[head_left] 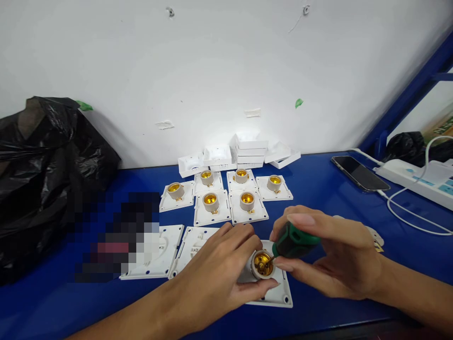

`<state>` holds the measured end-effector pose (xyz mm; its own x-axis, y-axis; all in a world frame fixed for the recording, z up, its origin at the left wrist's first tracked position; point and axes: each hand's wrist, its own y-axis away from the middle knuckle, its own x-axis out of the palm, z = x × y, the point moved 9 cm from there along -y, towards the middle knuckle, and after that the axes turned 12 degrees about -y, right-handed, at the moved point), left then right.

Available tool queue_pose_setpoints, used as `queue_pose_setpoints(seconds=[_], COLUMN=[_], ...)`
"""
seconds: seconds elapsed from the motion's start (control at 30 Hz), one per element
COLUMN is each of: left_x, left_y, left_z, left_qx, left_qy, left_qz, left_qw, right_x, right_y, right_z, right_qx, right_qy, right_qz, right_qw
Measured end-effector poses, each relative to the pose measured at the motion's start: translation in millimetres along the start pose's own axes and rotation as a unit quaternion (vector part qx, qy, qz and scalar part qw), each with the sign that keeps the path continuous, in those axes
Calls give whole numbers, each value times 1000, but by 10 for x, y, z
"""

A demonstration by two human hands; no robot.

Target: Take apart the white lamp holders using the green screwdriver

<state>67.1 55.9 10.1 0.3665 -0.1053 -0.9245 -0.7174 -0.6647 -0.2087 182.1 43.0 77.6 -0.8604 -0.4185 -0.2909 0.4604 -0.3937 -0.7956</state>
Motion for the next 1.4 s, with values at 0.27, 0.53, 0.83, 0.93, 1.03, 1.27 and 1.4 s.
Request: queue_pose_setpoints(seconds=[0.27,0.53,0.83,0.93,1.03,1.27,1.4], left_x=[10,9,-2,0,10,19,20], left_y=[3,4,6,-7,-12,7,0], left_z=[16,17,5,8,13,28,35], left_qx=[-2,-2,-2,0,-2,-7,-11], left_qy=[-1,-3,-2,-3,-7,-6,-5], left_qz=[2,3,3,3,8,11,16], left_qw=[1000,1000,1000,1000,1000,1000,1000], right_x=[8,6,20,13,4,15,7], right_y=[19,25,9,16,22,24,31], right_z=[-15,-4,-26,-26,-15,-5,-20], right_qx=[11,9,20,17,10,12,15], right_qy=[-21,-13,-28,-26,-22,-5,-21], right_qz=[1,1,10,7,5,9,-2], right_qw=[1000,1000,999,999,1000,1000,1000])
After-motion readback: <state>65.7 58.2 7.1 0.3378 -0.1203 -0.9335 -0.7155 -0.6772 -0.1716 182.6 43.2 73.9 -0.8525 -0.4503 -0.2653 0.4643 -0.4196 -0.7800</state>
